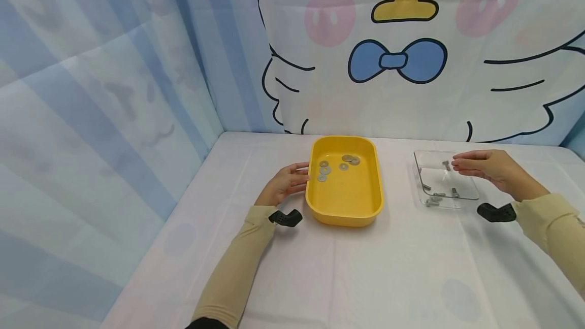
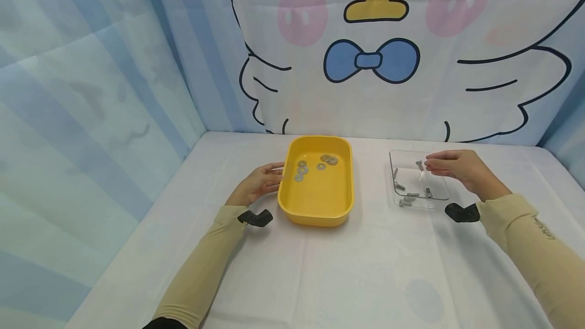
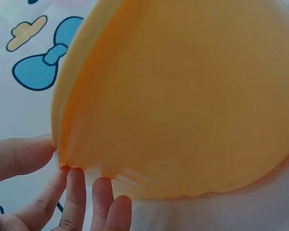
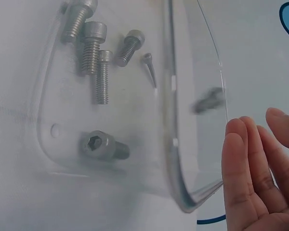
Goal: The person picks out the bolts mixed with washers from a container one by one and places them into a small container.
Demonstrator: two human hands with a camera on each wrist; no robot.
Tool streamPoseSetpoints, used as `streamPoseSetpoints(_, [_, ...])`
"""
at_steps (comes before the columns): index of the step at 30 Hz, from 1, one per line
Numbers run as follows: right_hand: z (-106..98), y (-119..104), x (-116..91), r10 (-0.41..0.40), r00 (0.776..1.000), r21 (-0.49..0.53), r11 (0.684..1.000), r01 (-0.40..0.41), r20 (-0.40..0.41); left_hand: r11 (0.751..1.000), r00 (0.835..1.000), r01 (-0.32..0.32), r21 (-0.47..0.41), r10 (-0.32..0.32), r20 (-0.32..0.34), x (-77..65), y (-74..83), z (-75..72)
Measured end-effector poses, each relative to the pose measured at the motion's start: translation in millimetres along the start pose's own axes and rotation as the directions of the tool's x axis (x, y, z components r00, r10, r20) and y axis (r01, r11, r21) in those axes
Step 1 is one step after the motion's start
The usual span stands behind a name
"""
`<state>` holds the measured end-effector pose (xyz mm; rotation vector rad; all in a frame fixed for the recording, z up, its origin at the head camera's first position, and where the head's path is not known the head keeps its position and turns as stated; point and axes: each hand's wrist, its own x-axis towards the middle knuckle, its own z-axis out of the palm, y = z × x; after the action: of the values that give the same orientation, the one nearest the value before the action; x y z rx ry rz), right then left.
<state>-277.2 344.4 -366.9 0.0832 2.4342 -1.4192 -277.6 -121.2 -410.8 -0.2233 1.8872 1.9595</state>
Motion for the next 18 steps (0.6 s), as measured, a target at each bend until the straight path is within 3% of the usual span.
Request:
streamPoseSetpoints(4, [-2.1,6.7,1.2,-0.065,0.997,0.132,0.989,0.06,0.031,1.0,1.0,-0.004,-0.002,0.004,-0.009,0.6,-0.4,0.9])
streamPoseSetpoints(7, [-3.7,12.9,0.2,-0.184,0.979,0.314,0.938,0.149,0.086,1.0,1.0,-0.005,-0.001,0.005,-0.008,0.3,-0.4,1.4])
streamPoseSetpoints(10, [-3.8,19.4,-1.6,-0.301,0.946,0.443,0.869,0.22,0.121,1.0,1.0,-0.004,-0.003,0.004,-0.009,-0.5,-0.2,1.4])
streamPoseSetpoints(15, [-1.0,24.9,-3.2,-0.403,0.908,0.502,0.813,0.295,0.119,1.0,1.0,-0.003,0.001,0.003,-0.016,-1.6,0.4,1.3])
streamPoseSetpoints(18, [1.1,24.2,-5.5,-0.425,0.9,0.478,0.813,0.332,0.097,1.0,1.0,-0.005,0.007,0.005,-0.018,-2.6,0.7,1.1])
